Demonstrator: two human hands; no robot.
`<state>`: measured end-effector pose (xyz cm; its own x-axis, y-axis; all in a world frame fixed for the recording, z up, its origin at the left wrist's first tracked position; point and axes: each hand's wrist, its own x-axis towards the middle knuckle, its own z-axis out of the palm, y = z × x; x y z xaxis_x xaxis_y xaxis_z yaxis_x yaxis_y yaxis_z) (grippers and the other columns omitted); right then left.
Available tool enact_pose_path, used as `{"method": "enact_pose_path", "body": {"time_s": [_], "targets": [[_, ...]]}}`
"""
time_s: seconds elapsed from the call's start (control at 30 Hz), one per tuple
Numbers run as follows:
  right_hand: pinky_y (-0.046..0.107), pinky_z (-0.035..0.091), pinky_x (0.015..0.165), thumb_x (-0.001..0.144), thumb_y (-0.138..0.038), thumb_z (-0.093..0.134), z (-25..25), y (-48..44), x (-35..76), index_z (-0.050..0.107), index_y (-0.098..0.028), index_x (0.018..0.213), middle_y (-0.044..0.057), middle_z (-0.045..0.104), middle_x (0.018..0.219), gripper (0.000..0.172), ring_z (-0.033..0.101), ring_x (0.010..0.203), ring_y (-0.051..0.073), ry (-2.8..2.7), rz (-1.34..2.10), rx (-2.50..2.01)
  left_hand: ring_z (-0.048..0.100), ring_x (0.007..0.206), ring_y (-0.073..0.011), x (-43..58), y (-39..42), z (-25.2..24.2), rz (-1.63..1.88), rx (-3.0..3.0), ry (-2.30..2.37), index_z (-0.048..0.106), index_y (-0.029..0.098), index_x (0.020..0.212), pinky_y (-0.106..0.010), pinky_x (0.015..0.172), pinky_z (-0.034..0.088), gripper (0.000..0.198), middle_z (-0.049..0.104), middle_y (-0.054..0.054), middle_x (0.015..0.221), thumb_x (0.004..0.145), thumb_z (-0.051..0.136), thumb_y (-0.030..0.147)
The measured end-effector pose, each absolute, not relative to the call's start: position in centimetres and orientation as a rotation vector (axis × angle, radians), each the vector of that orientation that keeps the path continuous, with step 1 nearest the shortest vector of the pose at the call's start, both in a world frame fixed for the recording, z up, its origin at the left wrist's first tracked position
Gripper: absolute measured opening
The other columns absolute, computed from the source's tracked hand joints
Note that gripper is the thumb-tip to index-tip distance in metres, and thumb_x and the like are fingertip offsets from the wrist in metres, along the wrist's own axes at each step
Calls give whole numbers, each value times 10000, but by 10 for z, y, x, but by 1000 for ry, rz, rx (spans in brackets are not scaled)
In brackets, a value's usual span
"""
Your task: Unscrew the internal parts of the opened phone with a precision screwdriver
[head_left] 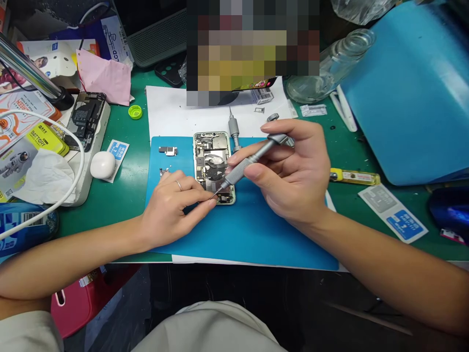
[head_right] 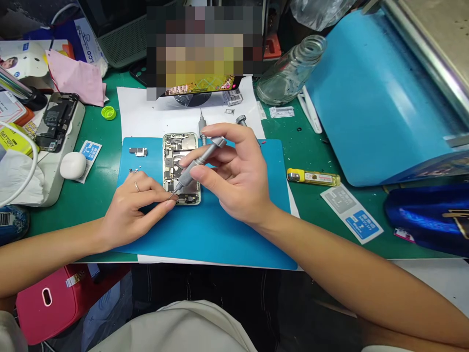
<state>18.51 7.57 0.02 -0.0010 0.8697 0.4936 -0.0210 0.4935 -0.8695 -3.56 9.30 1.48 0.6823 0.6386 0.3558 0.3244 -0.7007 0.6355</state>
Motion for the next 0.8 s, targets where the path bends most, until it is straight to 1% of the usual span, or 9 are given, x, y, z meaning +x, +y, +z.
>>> {"method": "enact_pose_path", "body": {"time_s": [0.2, 0.33, 0.4, 0.57, 0.8], "targets": [[243, 664, 620, 916, -228, 742, 0, 75, 186, 556, -314, 1257, -18, 736, 929, 397, 766, 843, 163, -1471, 742, -856, 560, 766, -156, -35, 93, 15, 777, 2359, 723, 764, 169, 928, -349, 744, 403, 128, 745, -21, 873, 979, 655, 211], [212, 661, 617, 908, -177, 739, 1, 75, 184, 569, -307, 1263, -25, 728, 920, 414, 763, 838, 142, -1475, 733, -800, 562, 774, -164, -35, 93, 16, 756, 2349, 729, 762, 165, 923, -355, 750, 408, 131, 744, -25, 874, 977, 650, 206], [221, 666, 623, 909, -181, 738, 1, 74, 183, 569, -315, 1269, -27, 721, 935, 420, 764, 844, 144, -1478, 724, -795, 563, 777, -167, -35, 93, 16, 751, 2344, 730, 762, 164, 919, -358, 751, 410, 134, 740, -29, 869, 976, 649, 208], [245, 674, 614, 937, -205, 708, 3, 74, 184, 536, -338, 1307, -9, 716, 942, 429, 773, 856, 163, -1521, 783, -809, 570, 774, -166, -36, 93, 16, 731, 2332, 725, 756, 168, 920, -356, 742, 416, 128, 733, -30, 864, 974, 643, 198], [262, 682, 662, 937, -204, 705, 5, 72, 183, 543, -330, 1293, -2, 721, 945, 411, 770, 875, 168, -1492, 822, -791, 567, 769, -162, -36, 93, 16, 730, 2338, 734, 757, 180, 912, -362, 754, 412, 139, 733, -23, 853, 976, 637, 209]]}}
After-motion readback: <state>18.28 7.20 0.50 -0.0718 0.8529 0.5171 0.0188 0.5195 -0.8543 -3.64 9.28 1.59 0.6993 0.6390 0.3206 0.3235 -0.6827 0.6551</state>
